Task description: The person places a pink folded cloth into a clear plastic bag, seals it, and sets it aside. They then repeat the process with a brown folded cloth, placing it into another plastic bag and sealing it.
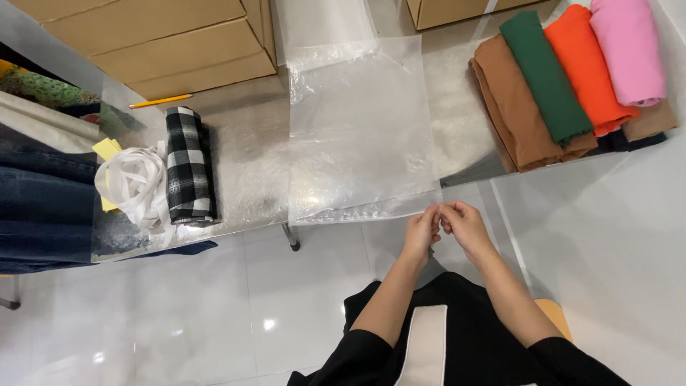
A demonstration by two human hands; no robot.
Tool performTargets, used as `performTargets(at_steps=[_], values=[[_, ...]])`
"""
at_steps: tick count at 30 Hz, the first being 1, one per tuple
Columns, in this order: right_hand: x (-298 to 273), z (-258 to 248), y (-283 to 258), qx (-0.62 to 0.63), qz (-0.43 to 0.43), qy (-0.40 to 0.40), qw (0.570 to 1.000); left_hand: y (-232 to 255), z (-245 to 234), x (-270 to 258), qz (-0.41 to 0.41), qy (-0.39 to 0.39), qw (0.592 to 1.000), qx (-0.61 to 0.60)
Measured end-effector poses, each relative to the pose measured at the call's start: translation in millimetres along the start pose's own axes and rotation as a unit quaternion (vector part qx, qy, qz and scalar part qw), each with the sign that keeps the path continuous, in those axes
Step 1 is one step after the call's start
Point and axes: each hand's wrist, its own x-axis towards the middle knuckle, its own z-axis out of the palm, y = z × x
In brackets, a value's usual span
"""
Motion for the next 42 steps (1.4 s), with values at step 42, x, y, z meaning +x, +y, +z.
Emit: performTargets(at_steps=[42], values=[[32.4, -21.6, -7.4, 0.185, -0.001, 0.031, 0.982, 141.7, -165.3, -64.5, 0.327, 0.149, 0.769, 0.529]])
